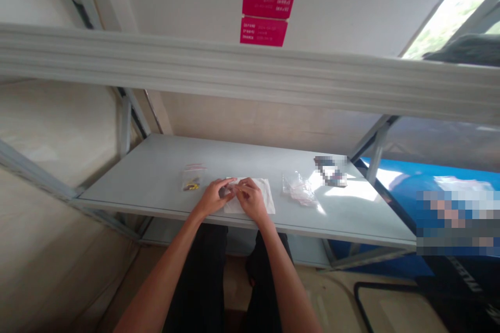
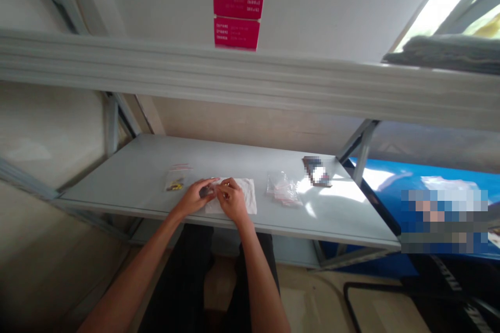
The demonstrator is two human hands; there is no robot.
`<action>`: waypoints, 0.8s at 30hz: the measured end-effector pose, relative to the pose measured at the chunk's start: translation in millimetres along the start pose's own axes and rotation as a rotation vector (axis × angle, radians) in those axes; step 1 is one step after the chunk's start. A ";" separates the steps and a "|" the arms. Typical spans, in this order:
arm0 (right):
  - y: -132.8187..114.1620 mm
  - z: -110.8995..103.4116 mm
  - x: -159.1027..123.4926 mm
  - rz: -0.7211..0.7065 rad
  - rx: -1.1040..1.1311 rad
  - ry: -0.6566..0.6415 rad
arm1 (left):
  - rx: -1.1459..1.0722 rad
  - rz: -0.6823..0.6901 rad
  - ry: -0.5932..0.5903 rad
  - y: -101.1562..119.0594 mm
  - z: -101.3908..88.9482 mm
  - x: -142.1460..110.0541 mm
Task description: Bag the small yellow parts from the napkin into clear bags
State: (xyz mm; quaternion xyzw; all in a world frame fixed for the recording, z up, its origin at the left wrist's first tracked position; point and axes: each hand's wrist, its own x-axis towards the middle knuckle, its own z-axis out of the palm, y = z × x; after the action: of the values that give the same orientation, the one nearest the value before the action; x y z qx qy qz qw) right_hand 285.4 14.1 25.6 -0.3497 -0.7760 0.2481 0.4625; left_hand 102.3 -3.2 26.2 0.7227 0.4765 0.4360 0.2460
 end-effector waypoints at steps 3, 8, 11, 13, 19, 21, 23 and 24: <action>-3.7 -4.0 1.1 -0.019 0.060 -0.042 | -0.027 0.026 0.082 0.8 -1.4 1.0; -7.3 -8.7 -1.9 0.114 0.011 0.195 | -0.189 -0.169 0.275 -12.0 -1.4 -1.6; -5.6 -6.6 -6.2 0.190 -0.081 0.446 | -0.327 -0.270 0.327 -18.1 0.4 -2.4; -5.3 -5.9 -8.9 0.221 -0.112 0.596 | -0.389 -0.285 0.325 -18.9 1.1 -1.4; 0.4 -27.0 -16.6 0.316 -0.122 0.711 | -0.379 -0.217 0.325 -16.2 -1.3 1.2; 6.9 -38.5 -20.8 0.338 -0.188 0.586 | -0.346 -0.192 0.306 -14.8 -2.1 0.4; 13.6 -46.4 -25.7 0.342 -0.283 0.422 | -0.313 -0.188 0.290 -12.8 -2.8 -0.9; 16.5 -48.3 -28.0 0.343 -0.327 0.351 | -0.298 -0.196 0.281 -11.7 -3.3 -1.5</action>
State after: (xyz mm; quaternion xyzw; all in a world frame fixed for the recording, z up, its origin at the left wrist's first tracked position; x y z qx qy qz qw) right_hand 342.9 5.9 20.3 -0.5831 -0.6435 0.1302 0.4785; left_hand 93.7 0.2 18.3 0.5608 0.5044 0.5719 0.3226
